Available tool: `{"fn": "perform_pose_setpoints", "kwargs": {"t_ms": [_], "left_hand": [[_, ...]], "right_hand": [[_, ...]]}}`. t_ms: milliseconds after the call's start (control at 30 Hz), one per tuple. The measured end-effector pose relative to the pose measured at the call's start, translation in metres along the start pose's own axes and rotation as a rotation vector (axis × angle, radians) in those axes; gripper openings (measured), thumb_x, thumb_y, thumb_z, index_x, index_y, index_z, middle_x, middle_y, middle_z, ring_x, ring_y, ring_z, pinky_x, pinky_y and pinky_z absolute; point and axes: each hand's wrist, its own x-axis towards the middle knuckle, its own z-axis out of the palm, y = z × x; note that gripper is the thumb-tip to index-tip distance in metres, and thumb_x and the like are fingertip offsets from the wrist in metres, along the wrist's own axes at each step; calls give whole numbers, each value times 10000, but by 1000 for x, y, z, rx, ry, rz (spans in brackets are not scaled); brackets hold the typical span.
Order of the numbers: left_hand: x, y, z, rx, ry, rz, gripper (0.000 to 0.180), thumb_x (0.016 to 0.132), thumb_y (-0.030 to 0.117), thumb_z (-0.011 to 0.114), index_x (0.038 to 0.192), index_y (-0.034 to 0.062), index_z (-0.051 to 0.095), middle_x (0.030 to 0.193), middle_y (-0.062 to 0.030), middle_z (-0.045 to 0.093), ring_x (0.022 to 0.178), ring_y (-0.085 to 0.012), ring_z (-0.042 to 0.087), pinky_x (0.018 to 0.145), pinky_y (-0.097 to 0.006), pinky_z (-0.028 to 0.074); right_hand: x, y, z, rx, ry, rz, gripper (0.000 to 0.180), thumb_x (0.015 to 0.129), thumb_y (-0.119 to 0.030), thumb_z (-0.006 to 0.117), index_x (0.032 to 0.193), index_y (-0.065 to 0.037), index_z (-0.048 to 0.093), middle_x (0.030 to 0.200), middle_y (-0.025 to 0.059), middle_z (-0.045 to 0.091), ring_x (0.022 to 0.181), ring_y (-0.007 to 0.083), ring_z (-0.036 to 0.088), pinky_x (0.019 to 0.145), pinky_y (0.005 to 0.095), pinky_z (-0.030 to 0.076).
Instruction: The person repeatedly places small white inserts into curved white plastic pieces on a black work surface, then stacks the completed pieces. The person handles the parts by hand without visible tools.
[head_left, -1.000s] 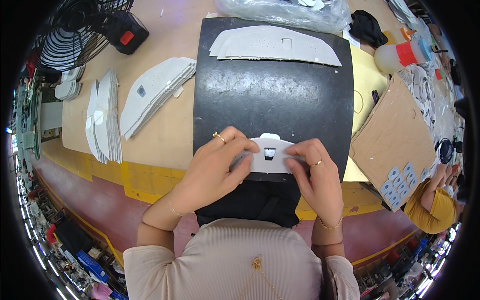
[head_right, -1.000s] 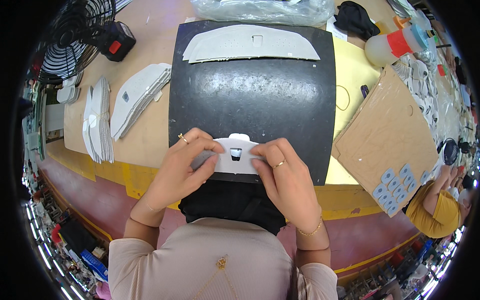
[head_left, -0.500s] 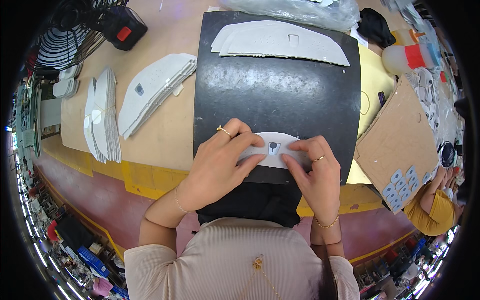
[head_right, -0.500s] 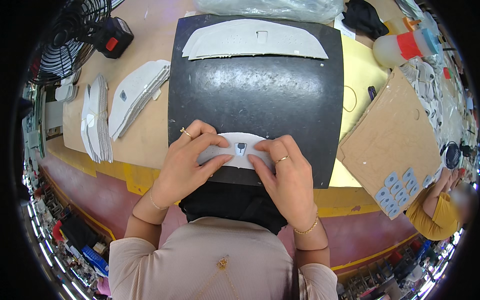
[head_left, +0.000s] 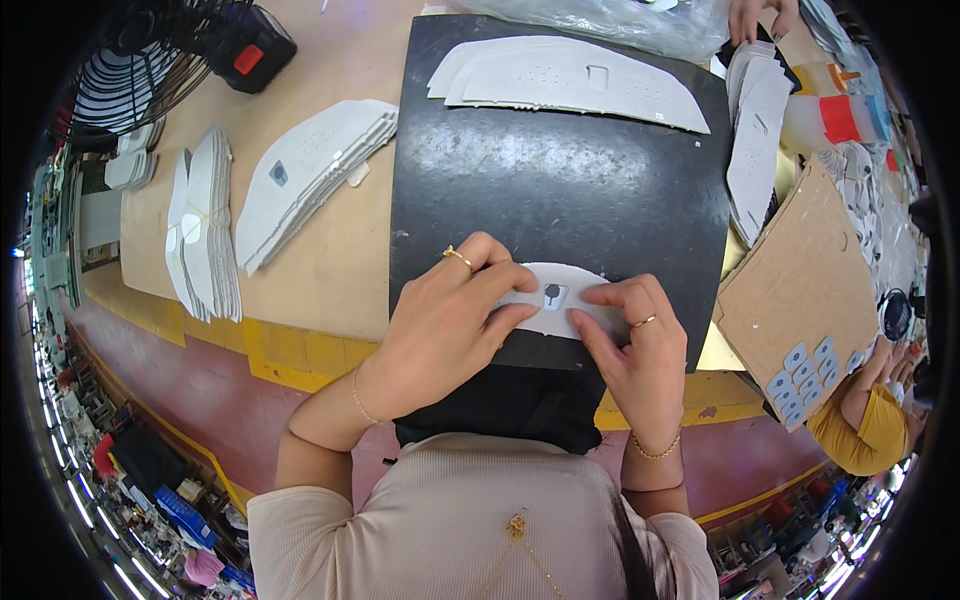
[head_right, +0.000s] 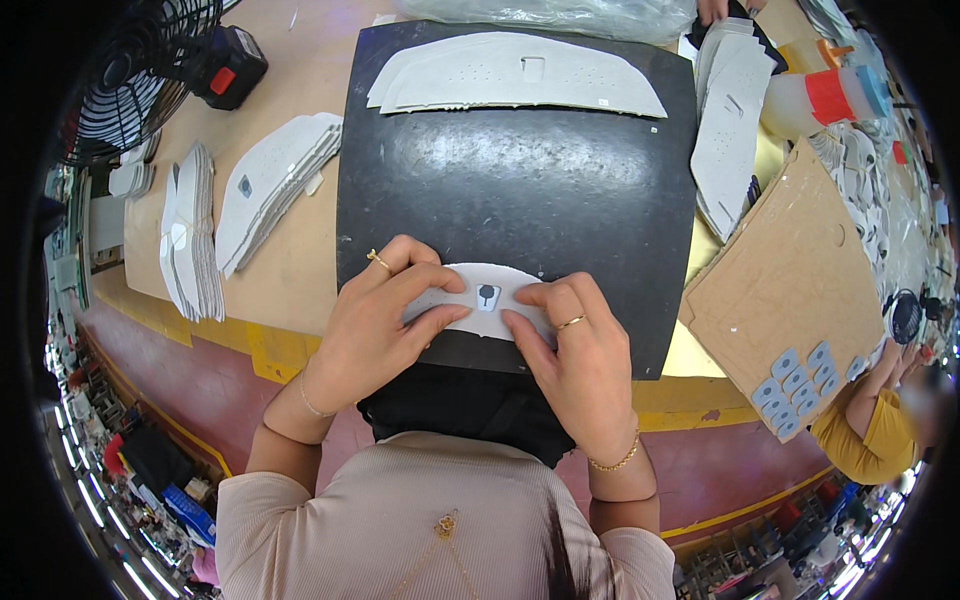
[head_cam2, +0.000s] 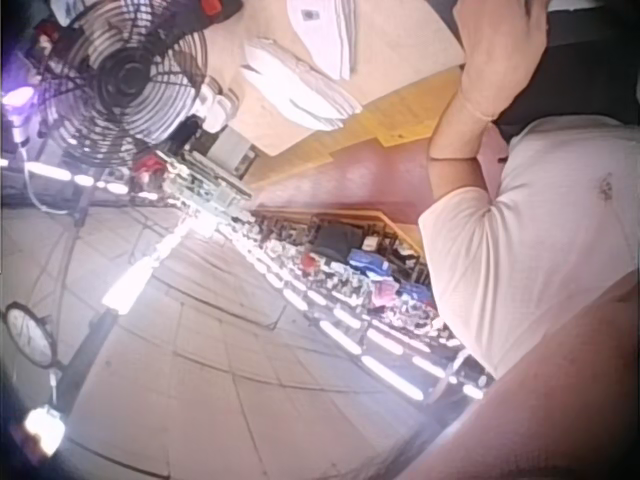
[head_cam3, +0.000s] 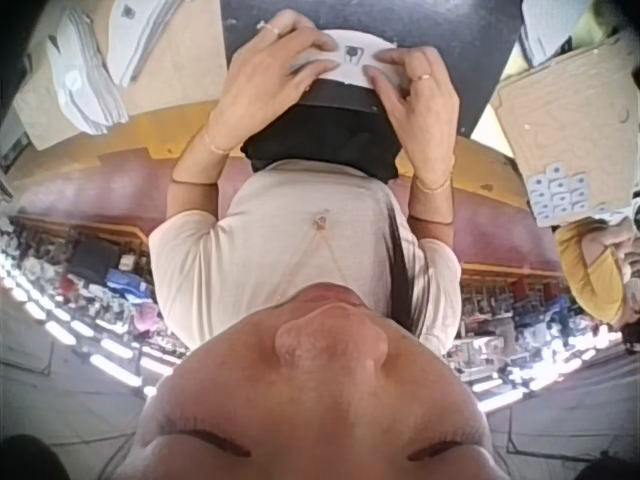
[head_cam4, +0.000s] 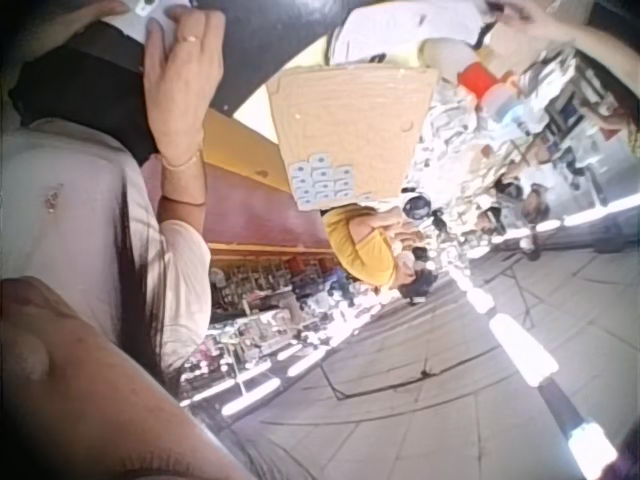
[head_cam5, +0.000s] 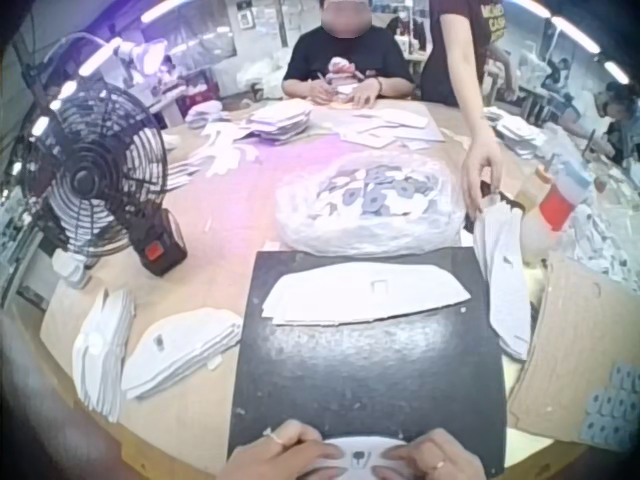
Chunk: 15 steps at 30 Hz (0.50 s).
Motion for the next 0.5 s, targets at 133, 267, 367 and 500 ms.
{"fn": "perform_pose_setpoints", "kwargs": {"t_ms": [133,267,367,500], "left_hand": [[1,0,0,13,-6,3,209,847,122,810,1017,58,706,1001,-88,597,867,-278,636,755,-354,512],[1,0,0,9,-7,-4,205,849,120,808,1018,59,710,1003,-88,601,872,-282,641,757,-357,518],[2,0,-1,-1,-15,-16,203,847,113,808,1019,60,715,1003,-87,603,881,-280,644,763,-356,524],[3,-1,-1,-40,-22,-36,205,840,109,814,1016,59,722,1000,-84,604,894,-266,646,778,-347,527]], "right_hand": [[0,-2,-1,-3,-9,17,193,856,-53,802,992,-21,669,904,100,628,667,245,629,578,341,509],[0,-1,-1,-1,-11,15,191,858,-51,799,994,-21,668,904,99,626,669,247,628,581,345,509],[1,-1,-1,2,-9,5,190,860,-51,796,997,-22,667,903,100,622,672,250,627,584,347,510],[1,1,-1,4,-11,-11,192,861,-52,795,1000,-24,666,908,103,614,682,255,630,593,343,516]]}}
